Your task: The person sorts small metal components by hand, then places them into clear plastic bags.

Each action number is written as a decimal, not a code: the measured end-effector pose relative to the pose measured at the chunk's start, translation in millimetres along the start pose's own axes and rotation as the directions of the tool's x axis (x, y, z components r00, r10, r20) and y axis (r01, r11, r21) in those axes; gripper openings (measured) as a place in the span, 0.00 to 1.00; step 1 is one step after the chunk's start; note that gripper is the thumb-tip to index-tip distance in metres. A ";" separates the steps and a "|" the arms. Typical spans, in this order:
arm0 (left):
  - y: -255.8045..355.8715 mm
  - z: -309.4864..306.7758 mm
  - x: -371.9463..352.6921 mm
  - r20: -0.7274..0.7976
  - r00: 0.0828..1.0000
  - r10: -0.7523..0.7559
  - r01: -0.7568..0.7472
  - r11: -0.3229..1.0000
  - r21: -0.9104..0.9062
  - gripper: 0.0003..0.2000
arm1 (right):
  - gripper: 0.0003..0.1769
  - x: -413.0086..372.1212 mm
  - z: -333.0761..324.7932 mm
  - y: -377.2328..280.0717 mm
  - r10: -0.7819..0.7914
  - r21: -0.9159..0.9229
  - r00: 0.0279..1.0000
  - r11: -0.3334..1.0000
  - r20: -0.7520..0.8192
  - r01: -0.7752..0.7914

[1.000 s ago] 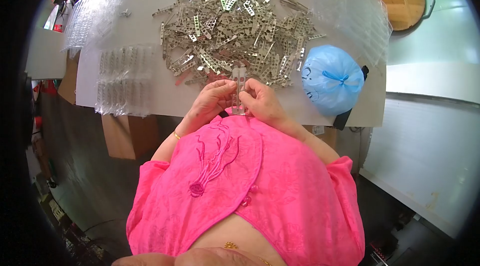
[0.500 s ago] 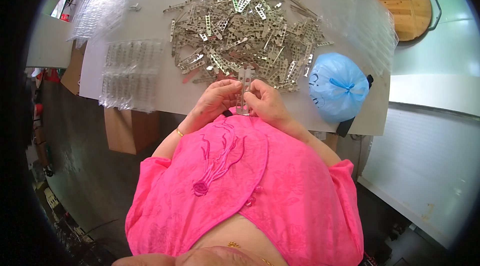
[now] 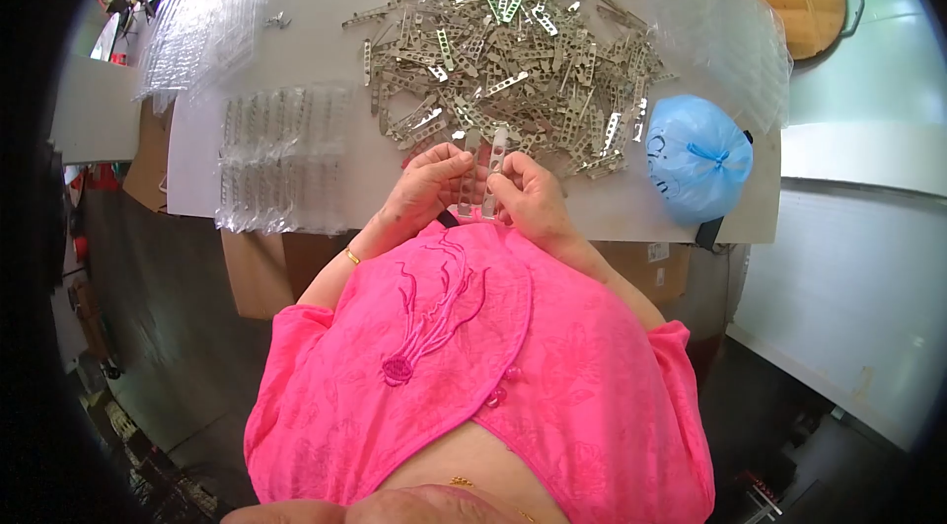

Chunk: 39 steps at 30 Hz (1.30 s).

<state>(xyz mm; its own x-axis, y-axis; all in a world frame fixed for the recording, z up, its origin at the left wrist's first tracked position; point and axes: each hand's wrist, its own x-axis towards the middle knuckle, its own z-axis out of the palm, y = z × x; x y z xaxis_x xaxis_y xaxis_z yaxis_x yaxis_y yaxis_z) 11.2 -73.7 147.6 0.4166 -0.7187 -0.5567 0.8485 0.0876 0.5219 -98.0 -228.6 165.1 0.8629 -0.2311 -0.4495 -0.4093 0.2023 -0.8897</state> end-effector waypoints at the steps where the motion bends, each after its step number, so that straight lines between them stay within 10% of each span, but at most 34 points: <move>1: 2.5 -5.1 -2.1 0.007 1.000 -0.006 0.006 1.000 0.009 0.07 | 0.05 0.3 4.9 1.1 -0.007 0.013 1.000 1.000 -0.018 0.008; 26: -2.0 -5.4 1.9 0.007 0.998 0.061 -0.062 0.991 0.116 0.15 | 0.06 -10.9 5.2 1.0 -0.079 0.035 0.997 0.996 0.007 0.078; 32: -20.2 13.0 12.4 0.030 0.992 0.119 -0.123 0.967 0.224 0.15 | 0.06 -4.3 -25.9 -8.8 -0.357 -0.052 0.934 0.933 -0.011 0.356; 39: -44.3 39.1 40.8 0.159 0.987 -0.037 0.017 0.992 0.127 0.16 | 0.08 2.8 -77.7 -5.8 -0.221 0.044 0.960 0.975 0.171 0.216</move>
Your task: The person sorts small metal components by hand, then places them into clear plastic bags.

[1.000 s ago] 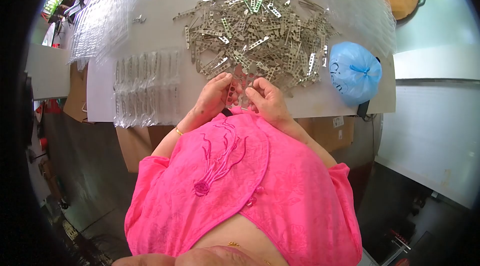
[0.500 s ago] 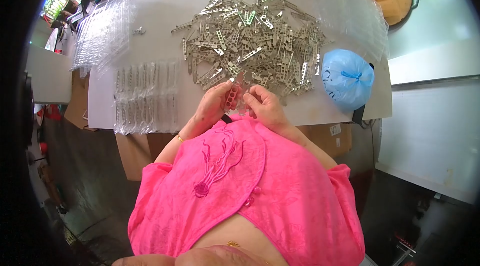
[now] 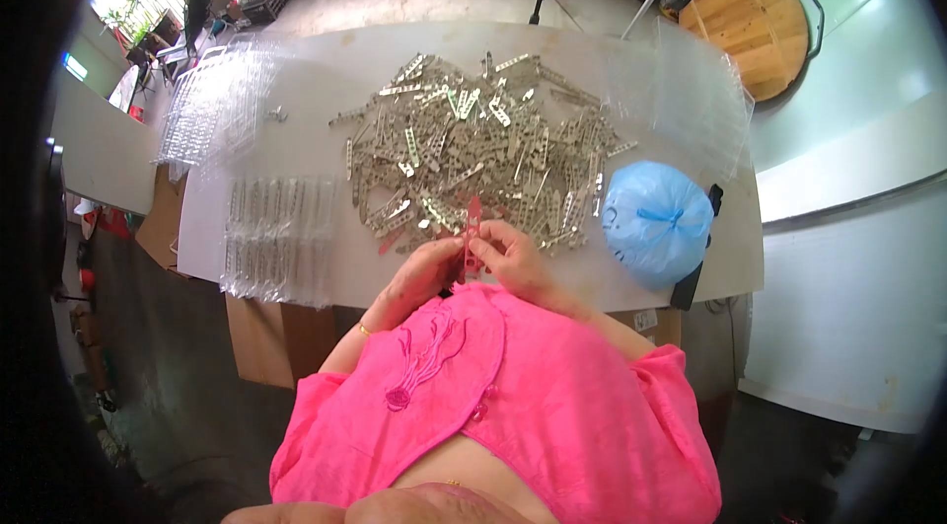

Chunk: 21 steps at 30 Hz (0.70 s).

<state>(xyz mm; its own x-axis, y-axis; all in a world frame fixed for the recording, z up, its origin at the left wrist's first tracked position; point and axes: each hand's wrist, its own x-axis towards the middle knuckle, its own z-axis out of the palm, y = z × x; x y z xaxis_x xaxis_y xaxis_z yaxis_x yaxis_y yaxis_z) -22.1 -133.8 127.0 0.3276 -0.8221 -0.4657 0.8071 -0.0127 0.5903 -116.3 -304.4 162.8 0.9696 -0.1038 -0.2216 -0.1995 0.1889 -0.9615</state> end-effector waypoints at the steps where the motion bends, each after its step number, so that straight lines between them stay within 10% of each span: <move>1: -0.8 2.9 3.1 0.045 0.999 -0.004 0.005 1.000 -0.017 0.16 | 0.08 -1.0 -6.1 -2.5 -0.015 -0.004 1.000 1.000 0.005 0.015; 14: 4.1 36.8 11.2 0.152 0.988 0.011 0.013 0.987 -0.159 0.09 | 0.05 -1.2 -43.9 1.8 -0.167 0.124 0.985 0.979 0.041 0.161; 17: 9.1 36.3 14.3 -0.113 0.986 0.124 -0.123 0.992 0.020 0.08 | 0.04 3.9 -42.7 2.1 -0.301 0.076 0.951 0.949 -0.073 0.306; 21: 19.4 33.5 13.2 -0.198 0.920 0.340 -0.262 0.905 0.336 0.07 | 0.06 -3.2 -27.6 -17.7 -0.036 0.059 0.999 0.998 -0.007 0.037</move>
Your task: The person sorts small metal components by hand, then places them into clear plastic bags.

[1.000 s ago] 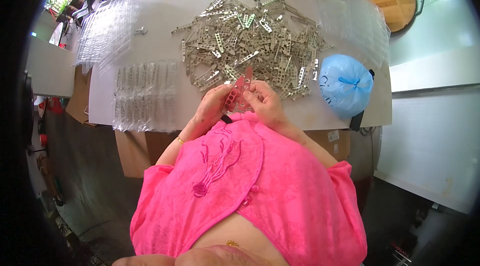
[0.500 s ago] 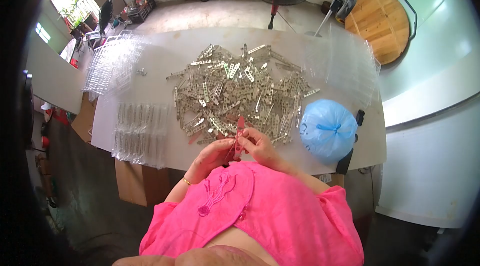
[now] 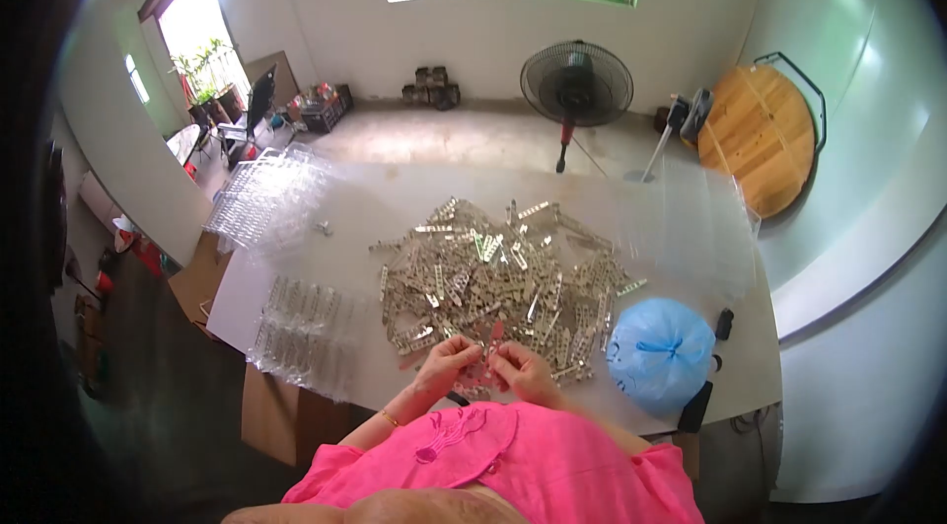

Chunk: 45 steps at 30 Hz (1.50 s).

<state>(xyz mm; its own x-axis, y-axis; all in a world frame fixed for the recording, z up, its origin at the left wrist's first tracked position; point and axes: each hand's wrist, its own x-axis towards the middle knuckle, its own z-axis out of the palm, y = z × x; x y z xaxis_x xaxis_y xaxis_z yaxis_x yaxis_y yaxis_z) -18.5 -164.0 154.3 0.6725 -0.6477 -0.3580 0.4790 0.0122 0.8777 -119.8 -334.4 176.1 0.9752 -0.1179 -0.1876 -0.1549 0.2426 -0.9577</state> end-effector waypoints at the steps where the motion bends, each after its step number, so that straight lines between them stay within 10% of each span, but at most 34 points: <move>1: 1.6 0.9 0.1 0.010 1.000 -0.005 0.005 0.998 -0.062 0.07 | 0.06 0.4 6.6 -1.0 0.069 -0.027 0.997 0.997 0.027 -0.069; 12: 21.3 -61.3 -31.5 0.137 0.989 0.047 -0.027 0.989 -0.149 0.09 | 0.11 22.6 72.4 35.9 0.004 -0.290 0.998 0.957 -0.055 -0.020; 23: 31.6 -131.5 -48.5 0.283 0.959 -0.028 0.011 0.998 0.060 0.09 | 0.16 40.7 131.7 44.5 -0.052 -0.839 0.998 0.543 -0.033 0.000; 30: 49.7 -132.4 -63.6 0.286 0.957 -0.040 -0.019 0.979 0.201 0.12 | 0.11 30.8 169.9 12.7 -0.275 -0.320 0.918 0.931 -0.286 0.179; 45: 12.6 -122.6 -39.7 0.448 0.894 0.003 -0.126 0.962 0.244 0.17 | 0.13 44.2 130.4 21.9 -0.363 -0.295 0.901 0.911 -0.236 0.289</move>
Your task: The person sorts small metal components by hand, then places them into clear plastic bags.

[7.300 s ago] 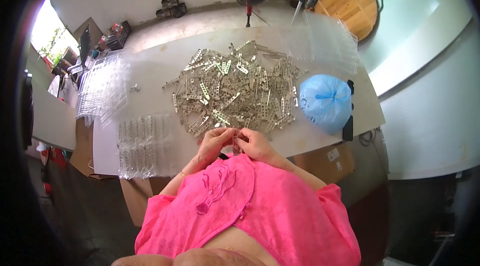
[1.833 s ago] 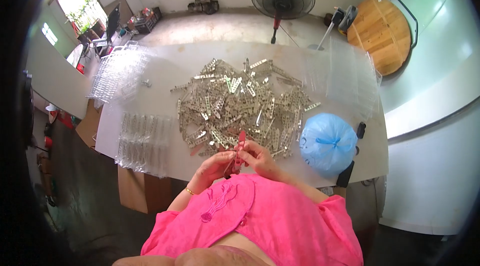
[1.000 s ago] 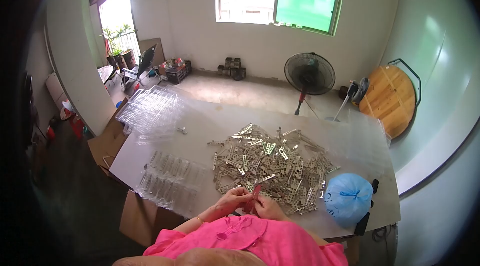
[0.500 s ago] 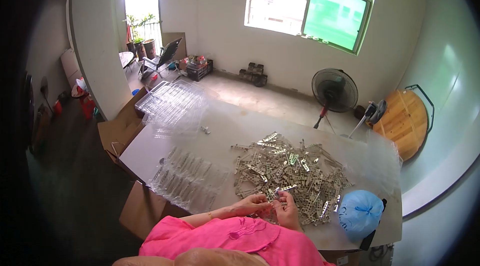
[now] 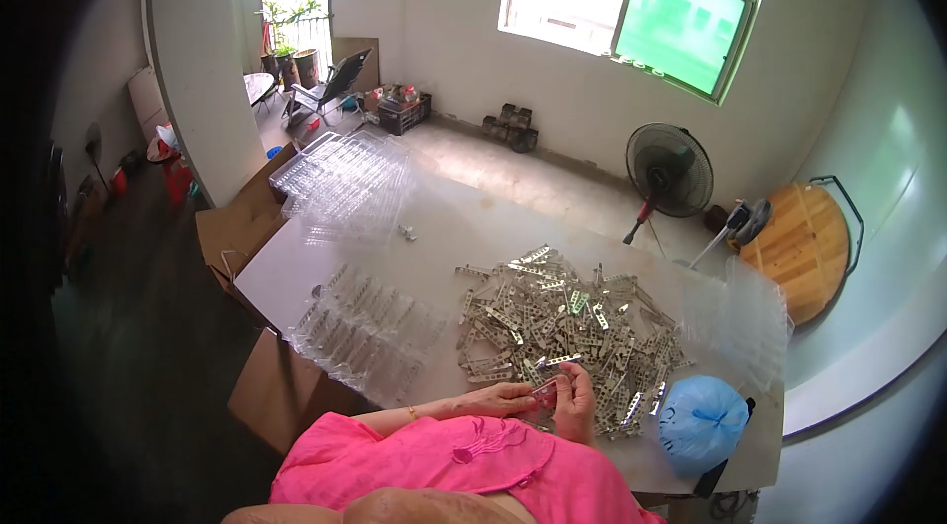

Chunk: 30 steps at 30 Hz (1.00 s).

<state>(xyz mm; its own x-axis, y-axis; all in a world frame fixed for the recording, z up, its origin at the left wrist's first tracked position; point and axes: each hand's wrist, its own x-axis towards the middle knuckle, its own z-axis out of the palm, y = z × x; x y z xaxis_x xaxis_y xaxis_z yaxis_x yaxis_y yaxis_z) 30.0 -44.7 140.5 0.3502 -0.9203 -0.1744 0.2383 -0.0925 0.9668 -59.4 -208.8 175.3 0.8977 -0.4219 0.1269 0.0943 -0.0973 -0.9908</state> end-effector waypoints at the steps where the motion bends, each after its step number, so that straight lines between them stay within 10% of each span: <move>1: -3.6 1.8 4.3 -0.003 1.000 -0.020 0.021 1.000 0.009 0.16 | 0.14 1.5 -3.8 0.3 0.015 0.009 0.999 1.000 0.036 -0.016; 4: -2.2 15.4 14.0 -0.029 0.998 -0.048 0.041 0.980 -0.193 0.15 | 0.18 2.8 -19.6 -0.5 0.087 0.024 0.995 0.996 0.051 -0.088; 11: -1.2 48.6 43.0 -0.028 0.996 -0.084 0.083 0.996 -0.045 0.12 | 0.25 9.9 -68.3 -3.0 0.066 -0.181 0.984 0.983 0.167 -0.035; 17: 23.9 79.7 59.2 -0.072 0.988 -0.139 0.115 0.956 -0.268 0.08 | 0.22 18.2 -102.3 0.5 0.239 0.218 0.954 0.936 0.179 -0.276; 30: 22.5 105.2 74.3 -0.116 0.979 -0.170 0.126 0.940 -0.316 0.13 | 0.17 16.0 -121.7 3.6 0.362 0.203 0.916 0.897 0.174 -0.393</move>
<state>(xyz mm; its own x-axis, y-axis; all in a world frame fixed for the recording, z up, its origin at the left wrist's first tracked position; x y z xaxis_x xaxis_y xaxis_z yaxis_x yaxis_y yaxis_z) -33.9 -155.2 168.9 0.4071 -0.8407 -0.3571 0.5542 -0.0834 0.8282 -97.1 -325.6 179.5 0.9311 -0.2647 -0.2508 -0.1811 0.2613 -0.9481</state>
